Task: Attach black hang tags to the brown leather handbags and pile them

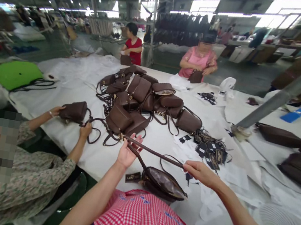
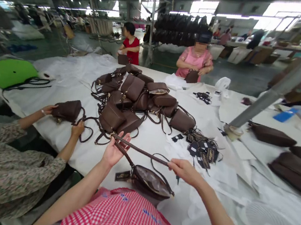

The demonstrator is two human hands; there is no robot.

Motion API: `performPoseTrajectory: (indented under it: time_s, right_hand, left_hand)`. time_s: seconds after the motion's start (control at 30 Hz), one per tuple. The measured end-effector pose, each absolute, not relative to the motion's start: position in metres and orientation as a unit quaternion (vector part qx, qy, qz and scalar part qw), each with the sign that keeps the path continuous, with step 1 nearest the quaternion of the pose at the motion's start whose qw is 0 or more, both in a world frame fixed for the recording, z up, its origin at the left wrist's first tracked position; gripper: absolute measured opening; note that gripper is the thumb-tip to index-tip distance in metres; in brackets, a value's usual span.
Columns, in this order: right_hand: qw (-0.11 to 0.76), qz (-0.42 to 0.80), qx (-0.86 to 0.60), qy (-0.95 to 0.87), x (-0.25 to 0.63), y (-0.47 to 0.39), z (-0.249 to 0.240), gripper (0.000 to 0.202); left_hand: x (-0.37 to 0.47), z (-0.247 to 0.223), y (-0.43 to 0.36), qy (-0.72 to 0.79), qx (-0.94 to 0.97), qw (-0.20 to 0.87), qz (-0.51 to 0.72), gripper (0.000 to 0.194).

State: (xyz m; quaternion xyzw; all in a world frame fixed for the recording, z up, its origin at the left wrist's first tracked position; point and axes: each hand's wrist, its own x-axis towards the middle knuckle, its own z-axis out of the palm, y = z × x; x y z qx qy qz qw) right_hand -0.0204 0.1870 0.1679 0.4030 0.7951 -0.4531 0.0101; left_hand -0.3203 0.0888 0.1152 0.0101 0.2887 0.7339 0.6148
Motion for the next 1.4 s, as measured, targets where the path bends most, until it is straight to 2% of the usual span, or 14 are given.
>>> performPoseTrajectory:
  time_s: [0.17,0.3,0.43,0.57,0.73,0.8,0.87,0.97,1.1,1.23,1.4]
  right_hand:
    - [0.078,-0.457,0.422,0.779,-0.026,0.181,0.169,0.053]
    - [0.06,-0.501,0.403,0.763,-0.052,0.186,0.192,0.049]
    - [0.049,-0.454,0.384,0.803,-0.096,0.189,0.208,0.04]
    - [0.05,-0.43,0.366,0.824,-0.13,0.188,0.212,0.036]
    - [0.06,-0.524,0.316,0.788,-0.105,0.197,0.206,0.033]
    - [0.037,-0.5,0.303,0.81,-0.082,0.205,0.203,0.034]
    - [0.007,-0.423,0.31,0.851,-0.065,0.211,0.2,0.032]
    - [-0.009,-0.275,0.34,0.899,-0.063,0.206,0.195,0.034]
    - [0.028,-0.136,0.382,0.914,-0.102,0.174,0.185,0.036]
    - [0.06,-0.114,0.388,0.912,-0.142,0.147,0.174,0.03]
    - [0.037,-0.151,0.353,0.923,-0.139,0.144,0.165,0.029]
  left_hand:
    - [-0.337,0.105,0.091,0.289,-0.057,0.59,0.752,0.043]
    - [-0.32,0.116,0.101,0.353,0.082,0.632,0.685,0.036]
    - [-0.282,0.132,0.106,0.399,0.26,0.641,0.601,0.046]
    - [-0.252,0.132,0.103,0.422,0.333,0.662,0.523,0.05]
    - [-0.272,0.128,0.096,0.522,0.427,0.558,0.484,0.029]
    - [-0.29,0.127,0.092,0.553,0.48,0.512,0.45,0.024]
    - [-0.303,0.125,0.088,0.565,0.51,0.488,0.428,0.026]
    - [-0.305,0.118,0.087,0.594,0.437,0.494,0.461,0.029]
    - [-0.28,0.114,0.095,0.555,0.303,0.557,0.539,0.044]
    - [-0.255,0.121,0.098,0.476,0.272,0.598,0.585,0.054]
    - [-0.262,0.121,0.106,0.402,0.175,0.61,0.66,0.038]
